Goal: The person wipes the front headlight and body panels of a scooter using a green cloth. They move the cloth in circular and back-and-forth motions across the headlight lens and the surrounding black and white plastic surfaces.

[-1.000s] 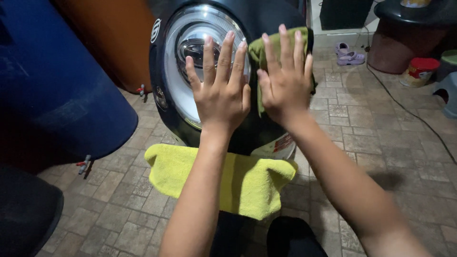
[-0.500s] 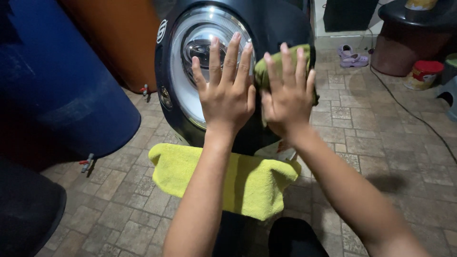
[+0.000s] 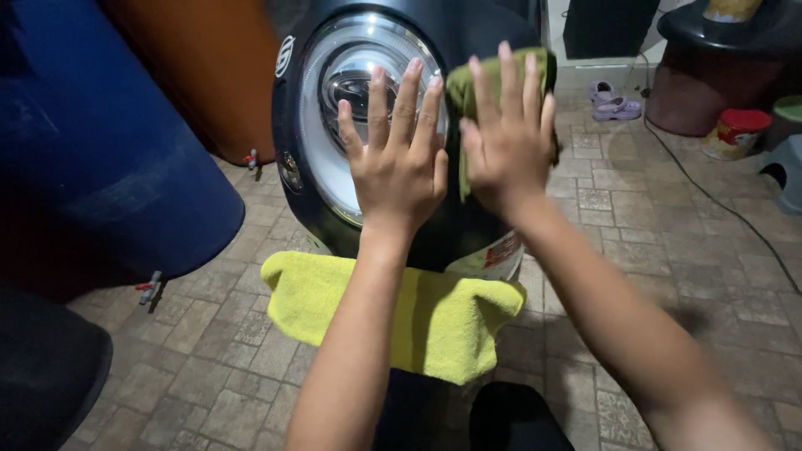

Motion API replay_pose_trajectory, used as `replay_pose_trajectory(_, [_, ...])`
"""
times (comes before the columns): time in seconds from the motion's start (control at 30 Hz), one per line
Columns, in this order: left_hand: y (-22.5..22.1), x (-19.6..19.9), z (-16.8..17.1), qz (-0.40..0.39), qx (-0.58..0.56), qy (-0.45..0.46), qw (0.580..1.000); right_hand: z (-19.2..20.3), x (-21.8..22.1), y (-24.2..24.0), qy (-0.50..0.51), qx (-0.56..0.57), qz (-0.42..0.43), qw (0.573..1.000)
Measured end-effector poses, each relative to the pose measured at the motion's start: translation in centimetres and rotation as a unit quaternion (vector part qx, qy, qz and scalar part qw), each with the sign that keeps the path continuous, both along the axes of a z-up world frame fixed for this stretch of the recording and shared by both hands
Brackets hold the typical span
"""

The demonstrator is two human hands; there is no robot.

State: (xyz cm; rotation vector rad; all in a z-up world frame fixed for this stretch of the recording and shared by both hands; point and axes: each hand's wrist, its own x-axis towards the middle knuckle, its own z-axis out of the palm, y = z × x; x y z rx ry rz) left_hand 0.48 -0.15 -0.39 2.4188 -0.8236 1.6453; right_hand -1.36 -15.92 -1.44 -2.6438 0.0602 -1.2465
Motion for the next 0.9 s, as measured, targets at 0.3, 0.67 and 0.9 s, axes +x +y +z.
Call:
replay_pose_trajectory(0.3, [0.1,-0.2,0.2,-0.022,-0.012,-0.003,1.0,-2.5,-0.3,0.4,-0.059,-0.075,-0.014,0.995])
replay_pose_trajectory(0.67, [0.4,4.6,9.5,-0.041,-0.076,0.038,0.996,8.4,6.0,-0.4,-0.008,-0.05,0.064,0.997])
replay_pose_trajectory(0.9, [-0.1,9.8,12.1,-0.083,-0.027,0.089,0.992,9.7,7.9,-1.4,-0.007,-0.079,0.096,0.992])
